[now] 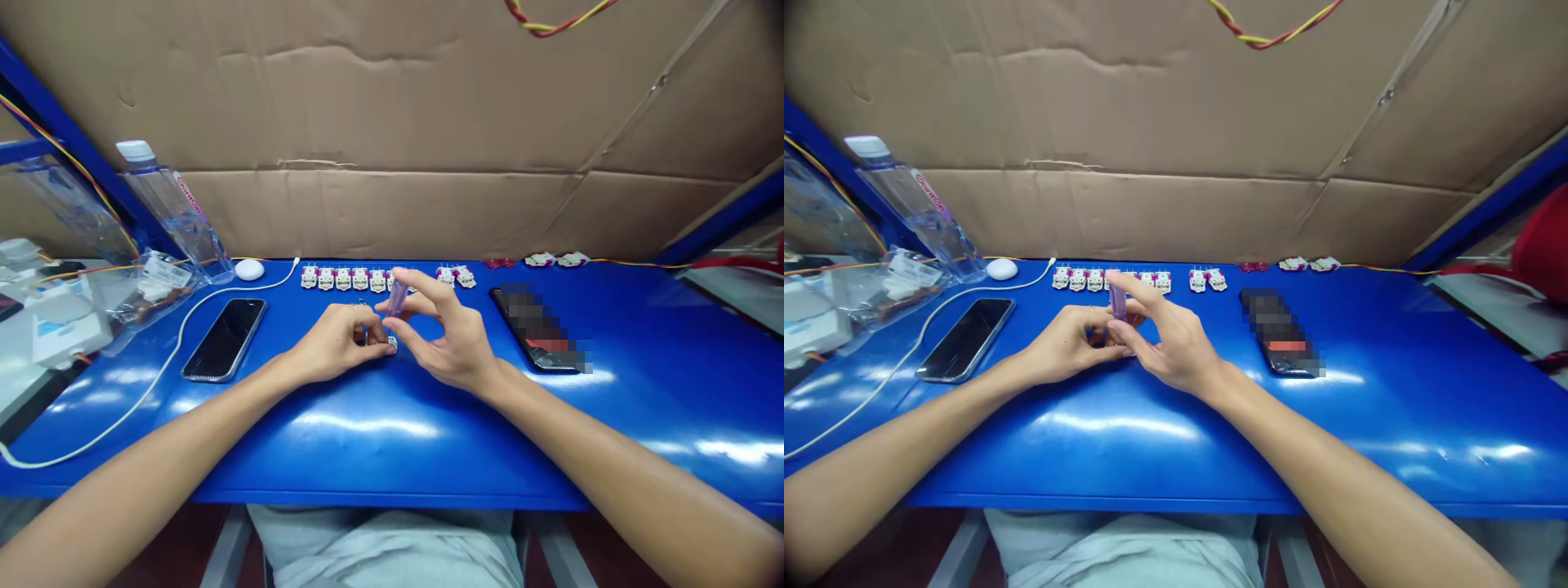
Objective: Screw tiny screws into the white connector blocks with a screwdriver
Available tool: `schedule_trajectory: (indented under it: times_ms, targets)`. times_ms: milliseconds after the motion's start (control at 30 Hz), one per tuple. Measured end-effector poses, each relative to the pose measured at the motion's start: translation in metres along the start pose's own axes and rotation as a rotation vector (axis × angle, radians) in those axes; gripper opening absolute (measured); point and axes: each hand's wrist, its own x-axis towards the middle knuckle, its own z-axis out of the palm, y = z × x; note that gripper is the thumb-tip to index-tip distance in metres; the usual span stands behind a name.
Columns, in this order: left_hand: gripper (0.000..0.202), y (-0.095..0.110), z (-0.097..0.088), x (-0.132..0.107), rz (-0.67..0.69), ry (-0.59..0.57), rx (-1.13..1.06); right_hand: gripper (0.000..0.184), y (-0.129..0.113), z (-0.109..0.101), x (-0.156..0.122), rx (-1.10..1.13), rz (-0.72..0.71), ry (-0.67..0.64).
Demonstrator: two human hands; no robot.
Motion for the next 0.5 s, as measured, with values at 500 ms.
schedule_trajectory:
  times_ms: [500]
  targets:
    - [0.025,-0.0043,0.0034,0.0005,0.015,0.017,-0.002,0.057,0.0057,0.0034,-0.0027,-0.007,-0.052,0.001]
